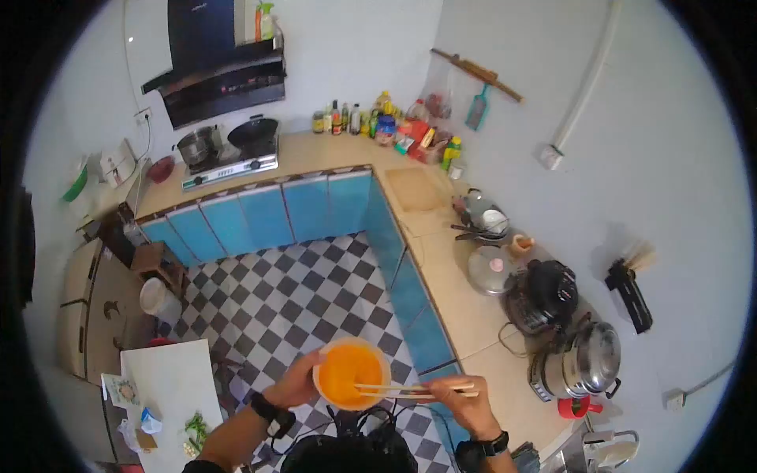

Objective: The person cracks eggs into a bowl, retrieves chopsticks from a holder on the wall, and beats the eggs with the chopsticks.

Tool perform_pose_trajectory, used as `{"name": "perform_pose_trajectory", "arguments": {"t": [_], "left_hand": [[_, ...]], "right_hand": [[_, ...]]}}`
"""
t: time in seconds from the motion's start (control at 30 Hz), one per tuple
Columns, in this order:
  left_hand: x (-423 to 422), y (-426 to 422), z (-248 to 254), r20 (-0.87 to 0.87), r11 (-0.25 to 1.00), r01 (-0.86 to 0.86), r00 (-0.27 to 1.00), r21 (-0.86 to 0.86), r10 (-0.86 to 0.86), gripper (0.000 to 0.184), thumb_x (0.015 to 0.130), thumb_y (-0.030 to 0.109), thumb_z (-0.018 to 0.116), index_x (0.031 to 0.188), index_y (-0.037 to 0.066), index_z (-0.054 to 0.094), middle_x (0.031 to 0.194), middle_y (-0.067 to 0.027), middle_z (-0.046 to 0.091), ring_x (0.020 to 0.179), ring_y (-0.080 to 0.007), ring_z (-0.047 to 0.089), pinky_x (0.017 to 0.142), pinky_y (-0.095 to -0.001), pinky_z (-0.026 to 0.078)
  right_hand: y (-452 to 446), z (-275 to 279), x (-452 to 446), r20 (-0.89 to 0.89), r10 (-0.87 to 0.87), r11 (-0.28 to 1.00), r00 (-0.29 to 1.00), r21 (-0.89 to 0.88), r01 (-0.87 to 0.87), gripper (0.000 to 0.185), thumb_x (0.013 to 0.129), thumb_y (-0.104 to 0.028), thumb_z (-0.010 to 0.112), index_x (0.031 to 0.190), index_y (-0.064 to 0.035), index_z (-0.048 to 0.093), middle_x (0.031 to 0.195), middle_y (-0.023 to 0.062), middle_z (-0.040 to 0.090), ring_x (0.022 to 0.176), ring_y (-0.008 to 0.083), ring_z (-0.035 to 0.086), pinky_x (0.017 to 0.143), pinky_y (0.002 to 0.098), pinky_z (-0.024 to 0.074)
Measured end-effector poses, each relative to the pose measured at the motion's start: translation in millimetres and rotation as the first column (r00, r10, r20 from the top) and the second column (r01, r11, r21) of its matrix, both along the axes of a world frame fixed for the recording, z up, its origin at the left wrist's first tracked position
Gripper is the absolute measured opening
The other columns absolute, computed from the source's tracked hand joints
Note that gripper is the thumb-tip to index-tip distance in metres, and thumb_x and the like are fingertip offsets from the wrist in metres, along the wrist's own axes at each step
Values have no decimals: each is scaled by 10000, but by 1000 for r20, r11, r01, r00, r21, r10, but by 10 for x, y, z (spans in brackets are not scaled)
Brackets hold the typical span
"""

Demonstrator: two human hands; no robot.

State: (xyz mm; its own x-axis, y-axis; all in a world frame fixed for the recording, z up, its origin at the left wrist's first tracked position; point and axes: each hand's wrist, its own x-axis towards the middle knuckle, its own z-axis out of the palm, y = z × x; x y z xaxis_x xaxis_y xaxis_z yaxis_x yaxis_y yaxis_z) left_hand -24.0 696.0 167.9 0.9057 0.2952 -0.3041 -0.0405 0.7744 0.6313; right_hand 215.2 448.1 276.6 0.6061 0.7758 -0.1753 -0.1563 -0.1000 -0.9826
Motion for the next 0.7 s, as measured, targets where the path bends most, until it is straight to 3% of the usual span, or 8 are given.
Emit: {"name": "perform_pose_trajectory", "arguments": {"t": [0.1, 0.23, 0.33, 0.43, 0.57, 0.6, 0.63, 0.7], "left_hand": [[145, 596, 114, -11, 1000, -19, 1000, 8, 19, 582, 1090, 422, 527, 1530, 41, 497, 1468, -113, 642, 1324, -218, 656, 1146, -402, 506], [319, 1278, 80, -38, 992, -30, 999, 120, 34, 588, 1088, 405, 534, 1533, 22, 495, 1471, -122, 644, 1333, -217, 649, 1144, -386, 505], [452, 1758, 1, -75, 990, -63, 995, 127, 72, 594, 1087, 389, 536, 1538, 5, 489, 1473, -132, 645, 1329, -225, 650, 1157, -368, 493], [661, 2260, -67, -92, 989, -86, 991, 118, 97, 611, 1083, 422, 552, 1545, 28, 486, 1470, -123, 645, 1335, -227, 648, 1161, -379, 493], [945, 2804, 65, -156, 985, -155, 974, 81, 166, 636, 1078, 452, 564, 1557, 45, 474, 1477, -126, 635, 1361, -239, 634, 1170, -392, 492], [1032, 2974, 106, -155, 982, -164, 972, 90, 176, 636, 1078, 452, 564, 1557, 45, 474, 1477, -126, 635, 1361, -239, 634, 1170, -392, 492], [1115, 3105, 137, -116, 979, -176, 975, 103, 187, 647, 1076, 452, 566, 1566, 44, 460, 1490, -129, 621, 1363, -243, 631, 1176, -415, 489], [1287, 3367, 172, -69, 973, -196, 976, 119, 205, 658, 1074, 452, 569, 1574, 43, 445, 1502, -132, 607, 1366, -248, 628, 1182, -437, 486]], "right_hand": [[638, -112, 174, -26, -27, 995, 999, 100, 29, 207, 1017, -111, 721, 1026, 93, 758, 1021, 244, 787, 924, 332, 788, 842, 459, 662], [1432, -257, 558, 51, 222, 974, 974, 34, -224, 180, 1014, -86, 719, 1039, 82, 778, 1052, 230, 787, 946, 328, 782, 839, 474, 665], [2030, -227, 805, -58, 306, 951, 950, 47, -304, 188, 1033, -79, 703, 1055, 93, 778, 1082, 229, 792, 968, 287, 786, 877, 373, 648], [2697, -298, 1156, -23, 211, 971, 977, 121, -207, 197, 1038, -81, 695, 1049, 98, 777, 1066, 231, 793, 954, 293, 791, 862, 374, 650], [3391, -186, 1610, -113, 393, 909, 913, 195, -367, 207, 1042, -77, 689, 1064, 111, 773, 1039, 230, 797, 951, 297, 793, 865, 411, 656], [3605, -116, 1690, 10, 300, 952, 954, 60, -300, 192, 1034, -61, 694, 1064, 111, 774, 1030, 222, 799, 948, 294, 794, 859, 404, 656], [3774, -91, 1791, 12, 310, 949, 951, 61, -310, 192, 1034, -61, 694, 1064, 111, 774, 1030, 222, 799, 948, 294, 794, 859, 404, 656], [4132, -52, 2003, 12, 490, 870, 871, 60, -490, 180, 1023, -41, 704, 1078, 116, 774, 1020, 216, 799, 932, 278, 793, 849, 377, 654]]}}
